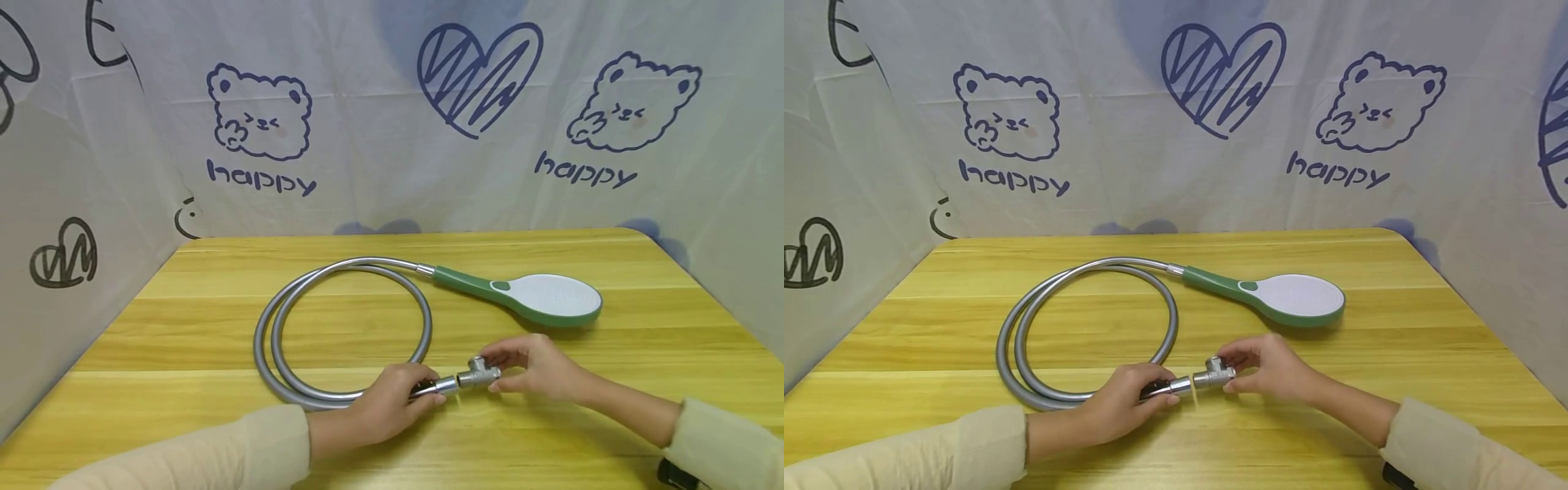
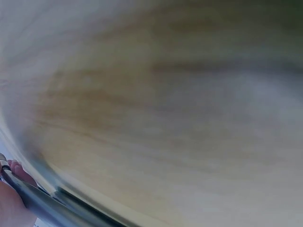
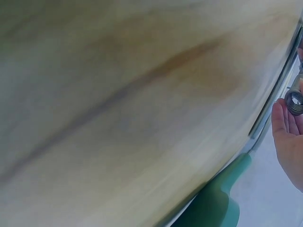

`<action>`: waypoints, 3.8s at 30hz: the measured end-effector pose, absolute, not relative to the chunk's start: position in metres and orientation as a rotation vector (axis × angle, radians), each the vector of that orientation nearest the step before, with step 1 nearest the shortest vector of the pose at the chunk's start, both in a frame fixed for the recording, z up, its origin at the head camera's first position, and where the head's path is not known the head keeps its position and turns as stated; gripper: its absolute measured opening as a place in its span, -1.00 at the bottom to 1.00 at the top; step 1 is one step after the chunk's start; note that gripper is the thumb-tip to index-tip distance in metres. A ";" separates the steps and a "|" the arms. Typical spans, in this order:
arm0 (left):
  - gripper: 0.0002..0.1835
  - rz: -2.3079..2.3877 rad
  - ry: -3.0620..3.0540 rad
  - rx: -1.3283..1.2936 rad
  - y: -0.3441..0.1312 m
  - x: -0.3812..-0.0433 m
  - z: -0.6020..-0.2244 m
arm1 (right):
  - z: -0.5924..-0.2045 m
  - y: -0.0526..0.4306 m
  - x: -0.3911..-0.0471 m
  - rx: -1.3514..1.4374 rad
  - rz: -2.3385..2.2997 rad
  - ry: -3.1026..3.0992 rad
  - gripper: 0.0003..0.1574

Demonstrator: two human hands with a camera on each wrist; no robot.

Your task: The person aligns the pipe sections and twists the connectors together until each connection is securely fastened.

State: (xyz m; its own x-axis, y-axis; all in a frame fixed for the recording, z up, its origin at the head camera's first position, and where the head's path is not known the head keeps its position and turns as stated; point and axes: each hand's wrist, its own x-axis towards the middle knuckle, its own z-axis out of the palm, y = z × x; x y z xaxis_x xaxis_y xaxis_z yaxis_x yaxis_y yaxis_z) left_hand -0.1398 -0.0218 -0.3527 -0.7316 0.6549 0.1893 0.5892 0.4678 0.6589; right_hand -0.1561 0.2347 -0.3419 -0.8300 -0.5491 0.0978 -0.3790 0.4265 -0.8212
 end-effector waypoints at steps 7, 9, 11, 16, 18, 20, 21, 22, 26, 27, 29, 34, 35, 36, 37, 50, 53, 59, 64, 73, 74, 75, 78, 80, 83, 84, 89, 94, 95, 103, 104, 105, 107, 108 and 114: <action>-0.82 1.166 2.579 1.101 -0.023 -0.140 -0.353 | -0.343 0.232 -0.154 -0.829 -1.376 2.476 -0.42; -0.82 1.176 2.574 1.104 -0.023 -0.140 -0.354 | -0.344 0.232 -0.153 -0.835 -1.382 2.466 -0.42; -0.82 1.182 2.571 1.107 -0.023 -0.140 -0.354 | -0.344 0.231 -0.153 -0.840 -1.389 2.459 -0.42; -0.82 1.171 2.581 1.110 -0.022 -0.140 -0.354 | -0.345 0.231 -0.153 -0.857 -1.390 2.465 -0.43; -0.82 1.162 2.589 1.113 -0.022 -0.140 -0.355 | -0.346 0.230 -0.153 -0.861 -1.387 2.468 -0.43; -0.82 1.154 2.596 1.116 -0.022 -0.140 -0.355 | -0.346 0.230 -0.154 -0.861 -1.385 2.468 -0.43; -0.82 1.151 2.600 1.117 -0.022 -0.140 -0.355 | -0.346 0.230 -0.154 -0.862 -1.384 2.469 -0.43; -0.82 1.150 2.602 1.120 -0.022 -0.140 -0.355 | -0.346 0.230 -0.154 -0.863 -1.379 2.470 -0.43; -0.83 1.143 2.611 1.130 -0.022 -0.140 -0.355 | -0.346 0.229 -0.154 -0.866 -1.359 2.476 -0.44; -0.83 1.143 2.614 1.134 -0.022 -0.140 -0.356 | -0.346 0.229 -0.154 -0.869 -1.356 2.476 -0.44; -0.83 1.144 2.619 1.137 -0.022 -0.140 -0.356 | -0.347 0.228 -0.154 -0.874 -1.353 2.476 -0.45; -0.84 1.144 2.626 1.141 -0.022 -0.139 -0.357 | -0.348 0.228 -0.156 -0.883 -1.363 2.461 -0.45; -0.84 1.143 2.626 1.141 -0.021 -0.140 -0.357 | -0.348 0.228 -0.156 -0.884 -1.365 2.456 -0.46; -0.84 1.140 2.627 1.143 -0.021 -0.140 -0.358 | -0.348 0.228 -0.156 -0.884 -1.367 2.452 -0.46; -0.84 1.137 2.630 1.143 -0.021 -0.140 -0.358 | -0.348 0.228 -0.156 -0.882 -1.369 2.447 -0.46; -0.85 1.132 2.647 1.100 -0.021 -0.139 -0.356 | -0.346 0.227 -0.155 -0.830 -1.414 2.381 -0.41; -0.84 1.140 2.644 1.105 -0.021 -0.139 -0.356 | -0.345 0.227 -0.155 -0.797 -1.452 2.345 -0.41; -0.85 1.154 2.631 1.110 -0.021 -0.140 -0.355 | -0.347 0.227 -0.155 -0.789 -1.528 2.265 -0.47; -0.85 1.159 2.624 1.102 -0.021 -0.140 -0.355 | -0.349 0.228 -0.156 -0.839 -1.549 2.239 -0.48; -0.84 1.150 2.628 1.097 -0.021 -0.139 -0.355 | -0.349 0.228 -0.154 -0.864 -1.526 2.260 -0.47; -0.84 1.151 2.628 1.099 -0.021 -0.139 -0.355 | -0.349 0.228 -0.154 -0.862 -1.529 2.264 -0.47; -0.84 1.154 2.626 1.099 -0.021 -0.139 -0.355 | -0.349 0.228 -0.154 -0.859 -1.530 2.269 -0.48; -0.84 1.166 2.614 1.100 -0.022 -0.139 -0.355 | -0.349 0.227 -0.153 -0.842 -1.544 2.272 -0.53; -0.84 1.174 2.609 1.100 -0.022 -0.139 -0.355 | -0.350 0.227 -0.153 -0.844 -1.554 2.269 -0.57; -0.84 1.181 2.605 1.098 -0.022 -0.139 -0.355 | -0.351 0.227 -0.154 -0.866 -1.569 2.260 -0.61; -0.84 1.183 2.605 1.096 -0.022 -0.139 -0.355 | -0.352 0.227 -0.154 -0.875 -1.573 2.256 -0.62; -0.85 1.177 2.610 1.098 -0.022 -0.140 -0.356 | -0.354 0.227 -0.154 -0.921 -1.578 2.251 -0.64; -0.85 1.182 2.612 1.105 -0.022 -0.140 -0.356 | -0.354 0.227 -0.154 -0.926 -1.596 2.259 -0.67; -0.85 1.184 2.613 1.105 -0.022 -0.140 -0.356 | -0.354 0.227 -0.154 -0.923 -1.599 2.263 -0.67; -0.85 1.192 2.614 1.106 -0.021 -0.140 -0.353 | -0.351 0.226 -0.152 -0.911 -1.577 2.308 -0.69; -0.85 1.191 2.614 1.104 -0.021 -0.140 -0.353 | -0.351 0.226 -0.152 -0.912 -1.573 2.314 -0.69; -0.85 1.190 2.614 1.104 -0.021 -0.140 -0.353 | -0.351 0.226 -0.152 -0.909 -1.566 2.322 -0.69; -0.85 1.187 2.615 1.100 -0.021 -0.140 -0.353 | -0.350 0.226 -0.151 -0.901 -1.550 2.341 -0.70; -0.85 1.185 2.615 1.099 -0.021 -0.140 -0.352 | -0.350 0.226 -0.151 -0.895 -1.539 2.351 -0.71; -0.86 1.192 2.610 1.100 -0.021 -0.140 -0.352 | -0.348 0.227 -0.151 -0.872 -1.499 2.395 -0.71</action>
